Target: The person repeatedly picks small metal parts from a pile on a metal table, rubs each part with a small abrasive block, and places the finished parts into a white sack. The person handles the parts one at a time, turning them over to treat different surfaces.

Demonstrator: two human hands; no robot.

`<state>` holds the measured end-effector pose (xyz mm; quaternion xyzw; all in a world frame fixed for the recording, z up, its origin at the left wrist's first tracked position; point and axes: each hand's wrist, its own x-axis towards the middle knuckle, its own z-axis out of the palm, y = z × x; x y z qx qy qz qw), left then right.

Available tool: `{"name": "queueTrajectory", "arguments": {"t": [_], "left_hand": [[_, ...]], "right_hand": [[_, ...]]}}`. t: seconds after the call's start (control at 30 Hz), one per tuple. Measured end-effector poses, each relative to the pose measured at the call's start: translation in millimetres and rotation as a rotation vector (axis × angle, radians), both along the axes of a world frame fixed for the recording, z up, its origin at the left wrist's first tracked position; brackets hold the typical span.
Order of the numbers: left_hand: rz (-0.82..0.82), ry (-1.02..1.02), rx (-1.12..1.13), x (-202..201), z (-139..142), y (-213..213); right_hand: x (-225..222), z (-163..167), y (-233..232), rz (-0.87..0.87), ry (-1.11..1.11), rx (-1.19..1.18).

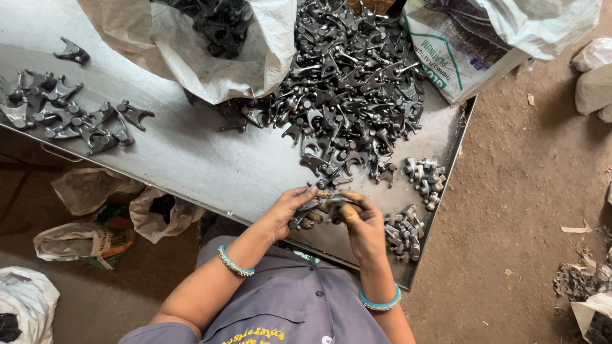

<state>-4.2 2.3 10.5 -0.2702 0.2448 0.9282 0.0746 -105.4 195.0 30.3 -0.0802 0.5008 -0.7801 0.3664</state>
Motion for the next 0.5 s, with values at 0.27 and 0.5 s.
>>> {"name": "queueTrajectory", "arguments": {"t": [0.27,0.5], "left_hand": [[0.141,0.175,0.122,10.4,1.1,-43.6],[0.249,0.166,-0.008,14.3,4.0,-71.6]], "right_hand": [[10.0,39.5,-43.1,0.008,0.844,0.594],[31.9,13.2,-53.8,0.038,1.416,0.835]]}}
